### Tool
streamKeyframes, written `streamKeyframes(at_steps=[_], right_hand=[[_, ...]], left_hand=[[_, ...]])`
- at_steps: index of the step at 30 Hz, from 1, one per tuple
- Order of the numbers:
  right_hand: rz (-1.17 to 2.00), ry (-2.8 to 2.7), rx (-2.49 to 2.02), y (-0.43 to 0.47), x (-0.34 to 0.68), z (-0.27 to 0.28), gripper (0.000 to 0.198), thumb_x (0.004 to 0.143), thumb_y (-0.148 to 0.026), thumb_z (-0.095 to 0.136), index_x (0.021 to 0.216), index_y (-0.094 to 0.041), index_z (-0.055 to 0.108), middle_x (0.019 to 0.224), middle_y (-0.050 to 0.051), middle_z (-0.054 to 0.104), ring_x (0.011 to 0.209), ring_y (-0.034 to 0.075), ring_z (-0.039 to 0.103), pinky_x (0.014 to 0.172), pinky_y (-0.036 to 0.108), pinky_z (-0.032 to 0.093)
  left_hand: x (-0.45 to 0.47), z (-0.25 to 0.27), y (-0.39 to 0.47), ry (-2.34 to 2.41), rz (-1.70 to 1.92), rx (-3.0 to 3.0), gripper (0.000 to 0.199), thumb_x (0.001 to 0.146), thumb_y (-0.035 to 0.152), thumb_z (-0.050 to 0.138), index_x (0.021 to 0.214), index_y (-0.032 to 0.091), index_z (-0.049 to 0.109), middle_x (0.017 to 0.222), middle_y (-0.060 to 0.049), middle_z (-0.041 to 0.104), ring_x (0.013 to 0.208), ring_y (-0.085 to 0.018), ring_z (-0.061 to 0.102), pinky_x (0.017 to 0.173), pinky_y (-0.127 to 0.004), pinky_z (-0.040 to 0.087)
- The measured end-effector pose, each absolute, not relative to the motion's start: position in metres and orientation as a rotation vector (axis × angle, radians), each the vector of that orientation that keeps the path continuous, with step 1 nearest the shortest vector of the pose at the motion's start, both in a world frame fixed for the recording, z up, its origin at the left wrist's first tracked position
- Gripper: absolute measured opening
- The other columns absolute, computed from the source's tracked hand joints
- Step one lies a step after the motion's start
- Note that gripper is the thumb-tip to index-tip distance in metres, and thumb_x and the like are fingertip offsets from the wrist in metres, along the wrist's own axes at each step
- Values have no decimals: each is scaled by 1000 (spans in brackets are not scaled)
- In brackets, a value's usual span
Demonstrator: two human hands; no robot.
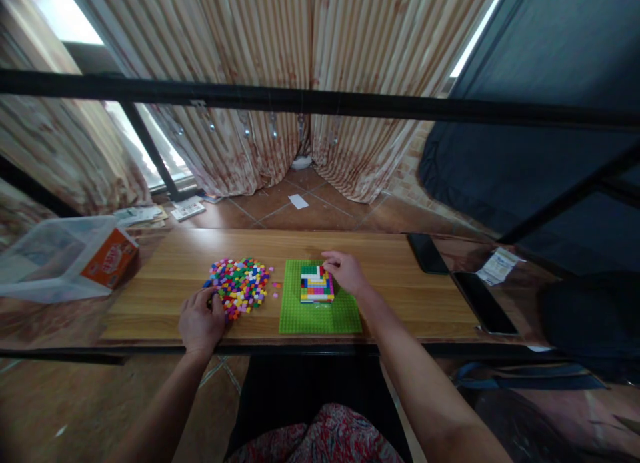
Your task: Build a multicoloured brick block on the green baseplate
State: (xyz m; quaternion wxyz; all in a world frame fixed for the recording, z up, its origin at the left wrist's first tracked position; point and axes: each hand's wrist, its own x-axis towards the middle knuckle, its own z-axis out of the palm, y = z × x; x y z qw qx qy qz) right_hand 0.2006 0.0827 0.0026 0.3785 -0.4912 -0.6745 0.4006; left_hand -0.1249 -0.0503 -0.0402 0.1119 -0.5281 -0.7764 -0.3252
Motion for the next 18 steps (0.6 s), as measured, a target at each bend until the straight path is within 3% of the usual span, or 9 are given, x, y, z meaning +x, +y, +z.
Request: streamKeyframes(at_steps=[6, 12, 18], right_hand=[[1023, -1612, -1266, 80, 205, 2, 34, 72, -29, 65, 104, -18, 68, 83, 4, 76, 79, 18, 70, 80, 34, 53], [712, -1363, -1321, 64, 195, 22, 28, 73, -39, 65, 89, -17, 72, 88, 8, 75, 82, 21, 68, 80, 37, 53], [780, -1786, -1189, 22, 133, 38, 20, 83, -32, 57, 88, -21, 73, 87, 4, 74, 78, 18, 66, 75, 31, 50]], left_hand=[[-124, -39, -50, -2265, -990, -1561, 25, 88, 24, 47, 100, 16, 67, 101, -12, 70, 97, -27, 60, 87, -39, 46], [-123, -39, -50, -2240, -1026, -1557, 24, 87, 23, 47, 100, 15, 67, 102, -12, 70, 98, -27, 60, 89, -40, 46], [-121, -42, -50, -2265, -1035, -1540, 23, 88, 23, 47, 98, 16, 67, 101, -12, 70, 97, -27, 60, 88, -40, 46]])
